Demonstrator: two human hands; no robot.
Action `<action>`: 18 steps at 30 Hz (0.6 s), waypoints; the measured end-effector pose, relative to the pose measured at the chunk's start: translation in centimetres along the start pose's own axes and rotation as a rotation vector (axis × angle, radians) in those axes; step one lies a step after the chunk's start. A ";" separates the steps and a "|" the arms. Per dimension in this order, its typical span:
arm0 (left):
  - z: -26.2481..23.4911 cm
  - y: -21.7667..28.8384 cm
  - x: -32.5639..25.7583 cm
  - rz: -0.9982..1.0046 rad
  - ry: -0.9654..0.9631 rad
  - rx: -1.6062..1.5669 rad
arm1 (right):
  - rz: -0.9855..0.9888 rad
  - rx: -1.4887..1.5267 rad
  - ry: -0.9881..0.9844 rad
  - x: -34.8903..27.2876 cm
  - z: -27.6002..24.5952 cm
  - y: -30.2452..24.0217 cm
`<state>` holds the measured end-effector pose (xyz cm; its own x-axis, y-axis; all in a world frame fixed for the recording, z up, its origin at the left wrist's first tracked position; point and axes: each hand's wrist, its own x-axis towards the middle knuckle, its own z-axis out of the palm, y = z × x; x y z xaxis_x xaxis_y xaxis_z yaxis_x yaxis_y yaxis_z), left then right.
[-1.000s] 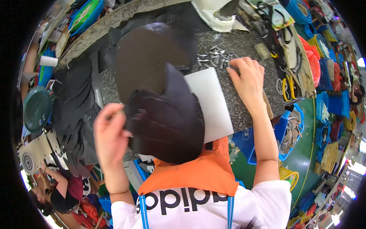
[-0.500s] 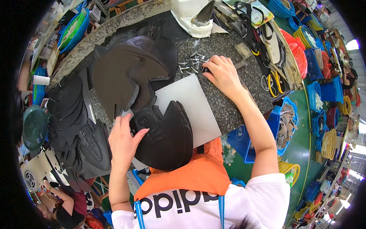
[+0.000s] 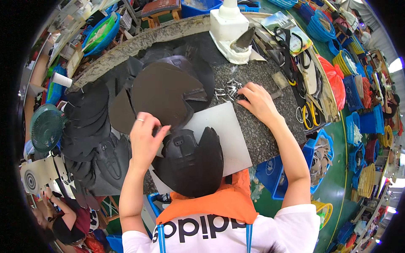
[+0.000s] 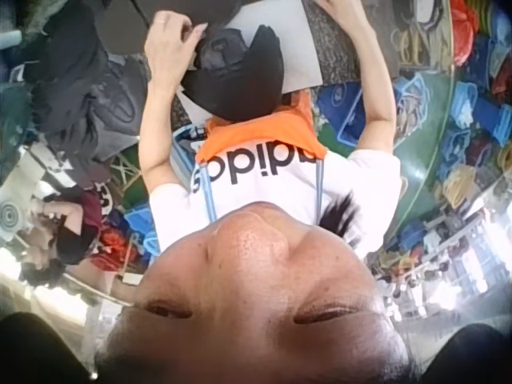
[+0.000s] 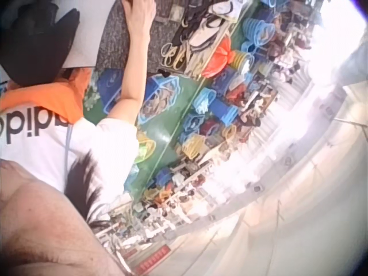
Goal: The person brings shoe upper components to a workbench, inserts metal fasteners into the components by hand, and secures them using a punch tool and a hammer.
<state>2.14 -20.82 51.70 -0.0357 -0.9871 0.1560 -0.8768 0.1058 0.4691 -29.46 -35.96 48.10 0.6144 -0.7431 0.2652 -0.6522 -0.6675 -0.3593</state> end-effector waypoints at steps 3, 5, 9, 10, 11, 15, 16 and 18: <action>-2.0 -0.1 1.6 -0.195 0.341 0.114 | 0.027 0.056 -0.041 -0.6 -0.7 0.2; -1.9 -3.4 1.7 -0.355 0.260 0.170 | 0.071 0.097 -0.048 -0.2 -0.6 -0.2; -1.1 -8.4 1.0 -0.353 0.067 -0.293 | 0.044 0.038 0.023 1.1 -0.4 -0.5; -1.0 -8.7 1.1 -0.347 0.071 -0.286 | 0.042 0.040 0.032 2.1 -0.3 -1.0; -1.0 -8.7 1.1 -0.369 0.071 -0.440 | 0.114 0.460 0.018 3.5 -0.2 -2.0; 0.5 -7.8 1.8 -0.409 0.191 -0.286 | 0.115 0.775 -0.216 8.3 3.0 -6.8; 1.1 -6.9 2.1 -0.388 0.208 -0.242 | 0.036 0.654 -0.249 9.1 5.0 -7.2; 2.1 -7.2 3.2 -0.393 0.232 -0.257 | 0.055 0.636 -0.217 10.8 5.9 -7.4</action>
<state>7.33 -25.01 46.99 0.4048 -0.9090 0.0997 -0.6554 -0.2124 0.7248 -15.37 -38.79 48.38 0.7062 -0.7046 0.0696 -0.3376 -0.4215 -0.8416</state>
